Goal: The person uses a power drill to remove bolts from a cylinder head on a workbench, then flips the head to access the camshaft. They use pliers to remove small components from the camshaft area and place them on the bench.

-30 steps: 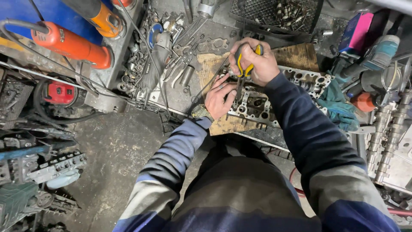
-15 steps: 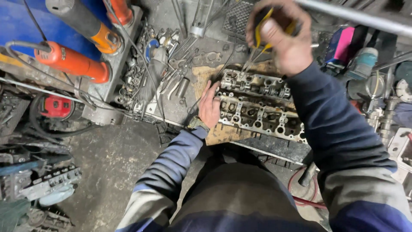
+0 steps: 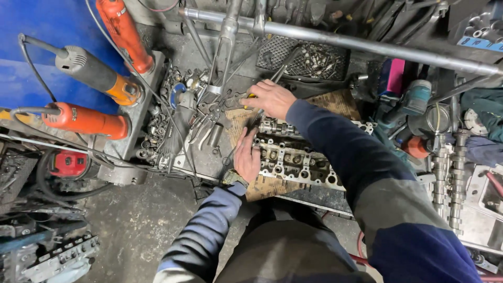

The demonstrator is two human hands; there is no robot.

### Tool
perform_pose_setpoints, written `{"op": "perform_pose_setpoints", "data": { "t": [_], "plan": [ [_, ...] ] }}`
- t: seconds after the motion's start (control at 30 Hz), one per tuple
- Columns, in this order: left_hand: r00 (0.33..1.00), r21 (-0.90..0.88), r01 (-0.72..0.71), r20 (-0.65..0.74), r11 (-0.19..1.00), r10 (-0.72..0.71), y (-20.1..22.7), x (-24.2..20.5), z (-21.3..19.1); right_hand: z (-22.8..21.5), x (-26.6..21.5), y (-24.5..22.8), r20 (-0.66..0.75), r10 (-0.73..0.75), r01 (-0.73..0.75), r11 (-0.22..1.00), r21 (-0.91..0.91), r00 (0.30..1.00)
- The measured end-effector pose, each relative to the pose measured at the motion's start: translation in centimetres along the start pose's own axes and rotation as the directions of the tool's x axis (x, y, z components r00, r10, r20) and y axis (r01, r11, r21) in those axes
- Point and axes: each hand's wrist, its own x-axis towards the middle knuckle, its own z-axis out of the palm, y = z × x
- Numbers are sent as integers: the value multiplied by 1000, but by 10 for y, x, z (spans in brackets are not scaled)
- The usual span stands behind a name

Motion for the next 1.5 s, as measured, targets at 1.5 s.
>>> {"op": "perform_pose_setpoints", "data": {
  "t": [1.5],
  "plan": [
    [645, -579, 753, 557, 312, -523, -45, -20, -37, -101, -452, -149, -100, 905, -910, -414, 20, -413]
  ]
}}
